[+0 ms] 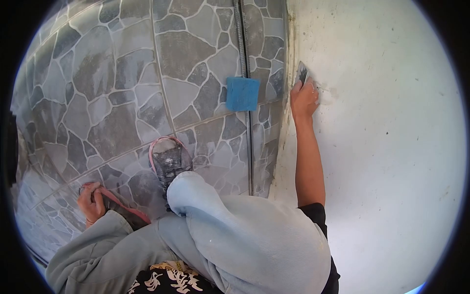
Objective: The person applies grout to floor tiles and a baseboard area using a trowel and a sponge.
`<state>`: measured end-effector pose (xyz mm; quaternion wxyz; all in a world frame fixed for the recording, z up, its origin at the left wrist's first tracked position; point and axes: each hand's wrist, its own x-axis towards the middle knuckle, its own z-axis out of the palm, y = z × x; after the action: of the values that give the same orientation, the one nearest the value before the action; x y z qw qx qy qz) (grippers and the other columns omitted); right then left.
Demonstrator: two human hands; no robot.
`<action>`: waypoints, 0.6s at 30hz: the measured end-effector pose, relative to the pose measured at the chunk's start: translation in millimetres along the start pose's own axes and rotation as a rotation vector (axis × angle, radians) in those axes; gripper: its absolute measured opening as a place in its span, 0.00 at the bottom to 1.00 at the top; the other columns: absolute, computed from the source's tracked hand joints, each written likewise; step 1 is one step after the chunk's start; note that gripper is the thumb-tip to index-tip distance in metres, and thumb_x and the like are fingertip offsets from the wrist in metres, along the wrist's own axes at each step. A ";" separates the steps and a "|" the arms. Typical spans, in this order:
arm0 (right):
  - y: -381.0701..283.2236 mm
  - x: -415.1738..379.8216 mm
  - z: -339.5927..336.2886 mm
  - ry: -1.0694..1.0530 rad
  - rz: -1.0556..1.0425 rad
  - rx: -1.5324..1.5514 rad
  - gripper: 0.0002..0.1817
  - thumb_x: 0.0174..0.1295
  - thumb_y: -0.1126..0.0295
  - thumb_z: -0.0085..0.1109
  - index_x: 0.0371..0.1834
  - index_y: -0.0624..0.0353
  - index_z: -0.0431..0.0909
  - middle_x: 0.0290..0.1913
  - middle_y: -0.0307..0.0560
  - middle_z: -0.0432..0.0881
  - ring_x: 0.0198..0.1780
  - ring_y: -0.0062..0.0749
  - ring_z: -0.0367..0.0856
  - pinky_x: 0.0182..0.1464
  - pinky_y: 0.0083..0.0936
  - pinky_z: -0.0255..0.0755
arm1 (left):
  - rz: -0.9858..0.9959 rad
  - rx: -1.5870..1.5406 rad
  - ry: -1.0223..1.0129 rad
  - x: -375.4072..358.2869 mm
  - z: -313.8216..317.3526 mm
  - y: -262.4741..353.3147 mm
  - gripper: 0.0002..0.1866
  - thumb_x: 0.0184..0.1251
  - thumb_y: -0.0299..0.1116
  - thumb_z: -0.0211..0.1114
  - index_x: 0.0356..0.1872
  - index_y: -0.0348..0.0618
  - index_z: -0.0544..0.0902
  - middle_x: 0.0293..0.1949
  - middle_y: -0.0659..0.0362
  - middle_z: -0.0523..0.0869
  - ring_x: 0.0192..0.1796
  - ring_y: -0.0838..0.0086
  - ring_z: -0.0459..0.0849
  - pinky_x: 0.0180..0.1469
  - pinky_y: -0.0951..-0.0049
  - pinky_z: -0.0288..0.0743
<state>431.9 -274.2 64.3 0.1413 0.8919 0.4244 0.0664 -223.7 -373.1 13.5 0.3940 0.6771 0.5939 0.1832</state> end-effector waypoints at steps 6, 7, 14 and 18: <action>-49.4 67.3 23.3 -0.033 -0.116 -0.080 0.14 0.66 0.64 0.53 0.47 0.59 0.80 0.48 0.66 0.85 0.52 0.62 0.84 0.54 0.56 0.77 | 0.026 -0.037 0.036 2.1 4.6 2.5 0.10 0.60 0.20 0.61 0.41 0.35 0.87 0.30 0.48 0.88 0.31 0.59 0.88 0.35 0.69 0.78; -50.3 76.1 19.4 0.012 -0.120 -0.027 0.13 0.65 0.65 0.53 0.47 0.60 0.81 0.48 0.65 0.85 0.54 0.63 0.83 0.55 0.57 0.77 | 0.033 -0.017 0.030 4.0 3.0 4.4 0.10 0.60 0.20 0.61 0.40 0.34 0.87 0.30 0.48 0.88 0.30 0.59 0.88 0.35 0.69 0.78; -76.0 122.8 11.6 0.099 -0.203 -0.072 0.13 0.64 0.65 0.54 0.41 0.64 0.81 0.44 0.63 0.86 0.47 0.62 0.85 0.51 0.55 0.79 | -0.015 -0.018 0.046 6.8 1.5 7.2 0.10 0.59 0.20 0.61 0.39 0.35 0.87 0.29 0.48 0.88 0.27 0.58 0.87 0.32 0.68 0.78; -90.8 133.0 12.1 0.096 -0.257 -0.102 0.10 0.64 0.66 0.54 0.40 0.61 0.81 0.44 0.62 0.86 0.49 0.61 0.86 0.50 0.55 0.79 | -0.017 -0.006 0.020 7.3 -1.3 9.0 0.09 0.59 0.20 0.62 0.39 0.36 0.87 0.29 0.48 0.88 0.25 0.59 0.86 0.30 0.68 0.77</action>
<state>451.7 -118.8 24.6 0.1734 0.8178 0.5373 0.1118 -216.9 -365.7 19.5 0.3915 0.6689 0.6031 0.1885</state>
